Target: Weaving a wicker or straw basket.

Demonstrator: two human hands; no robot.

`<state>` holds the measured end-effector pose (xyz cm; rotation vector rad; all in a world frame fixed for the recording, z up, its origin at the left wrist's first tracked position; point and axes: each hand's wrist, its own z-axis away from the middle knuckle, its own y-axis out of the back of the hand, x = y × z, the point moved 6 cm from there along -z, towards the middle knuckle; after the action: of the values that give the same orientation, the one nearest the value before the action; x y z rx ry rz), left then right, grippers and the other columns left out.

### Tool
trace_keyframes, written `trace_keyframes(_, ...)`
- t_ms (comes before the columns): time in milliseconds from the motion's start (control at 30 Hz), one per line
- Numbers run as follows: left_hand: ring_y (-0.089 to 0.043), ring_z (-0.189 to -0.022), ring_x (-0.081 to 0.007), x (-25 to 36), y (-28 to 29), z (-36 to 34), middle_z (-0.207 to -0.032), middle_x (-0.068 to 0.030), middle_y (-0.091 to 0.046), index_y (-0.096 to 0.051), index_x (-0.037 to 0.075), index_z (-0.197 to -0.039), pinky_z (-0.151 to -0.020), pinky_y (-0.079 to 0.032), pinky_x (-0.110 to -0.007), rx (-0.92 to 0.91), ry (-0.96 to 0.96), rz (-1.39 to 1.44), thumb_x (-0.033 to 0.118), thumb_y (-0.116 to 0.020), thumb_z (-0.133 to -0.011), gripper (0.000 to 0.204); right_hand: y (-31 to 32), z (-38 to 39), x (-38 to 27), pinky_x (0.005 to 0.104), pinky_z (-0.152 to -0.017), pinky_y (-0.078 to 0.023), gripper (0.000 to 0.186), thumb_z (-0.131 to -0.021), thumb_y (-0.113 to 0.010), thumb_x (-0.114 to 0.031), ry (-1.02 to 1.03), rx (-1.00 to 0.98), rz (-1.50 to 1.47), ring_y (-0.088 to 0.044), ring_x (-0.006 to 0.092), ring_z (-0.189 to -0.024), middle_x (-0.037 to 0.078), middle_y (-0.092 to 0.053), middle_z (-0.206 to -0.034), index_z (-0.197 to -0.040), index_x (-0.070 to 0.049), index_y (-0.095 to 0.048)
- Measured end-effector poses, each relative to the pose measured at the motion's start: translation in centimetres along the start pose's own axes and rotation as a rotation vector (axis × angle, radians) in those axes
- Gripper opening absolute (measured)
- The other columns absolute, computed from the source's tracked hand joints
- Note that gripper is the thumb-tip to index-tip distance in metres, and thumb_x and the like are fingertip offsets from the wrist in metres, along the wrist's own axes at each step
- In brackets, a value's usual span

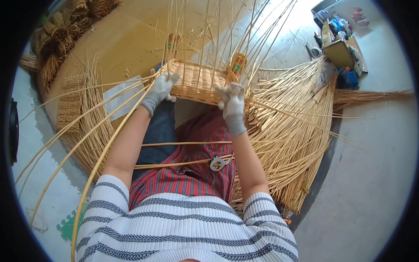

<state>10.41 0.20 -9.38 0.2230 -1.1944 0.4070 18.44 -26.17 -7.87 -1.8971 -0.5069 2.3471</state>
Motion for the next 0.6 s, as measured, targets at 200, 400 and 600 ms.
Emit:
trace_keyframes(200, -0.059, -0.052, -0.0158, -0.6, 0.6, -0.5, -0.072, -0.0065, -0.059, -0.057, 0.004, -0.090, -0.041, -0.054, -0.031, 0.134, 0.064, -0.313, 0.064, -0.081, -0.074, 0.067, -1.1, 1.5, 1.5, 0.0213, -0.043, -0.041, 0.027, -0.111, -0.035, -0.032, -0.138, 0.089, -0.109, -0.071, 0.0247, -0.098, 0.008, -0.064, -0.095, -0.121, -0.011, -0.048)
trace_keyframes(400, -0.069, -0.085, -0.0293, -1.3, 0.8, -0.4, -0.093, -0.0102, -0.068, -0.059, 0.005, -0.119, -0.074, -0.058, -0.047, 0.262, 0.206, -0.276, 0.042, -0.065, -0.098, 0.043, 2.6, -1.1, 0.9, 0.0260, -0.060, -0.053, 0.015, -0.103, -0.057, -0.017, -0.076, 0.161, 0.001, -0.070, 0.0207, -0.092, 0.007, -0.068, -0.107, -0.116, -0.009, -0.056)
trace_keyframes(600, -0.071, -0.095, -0.0313, 4.2, -6.3, 3.4, -0.105, -0.0191, -0.071, -0.053, 0.007, -0.133, -0.085, -0.056, -0.043, 0.088, -0.376, -0.693, 0.036, -0.056, -0.101, 0.043, 3.3, 0.3, 0.6, 0.0229, -0.054, -0.047, 0.026, -0.097, -0.064, -0.004, -0.029, 0.168, -0.211, -0.070, 0.0180, -0.088, 0.009, -0.071, -0.105, -0.117, -0.015, -0.051)
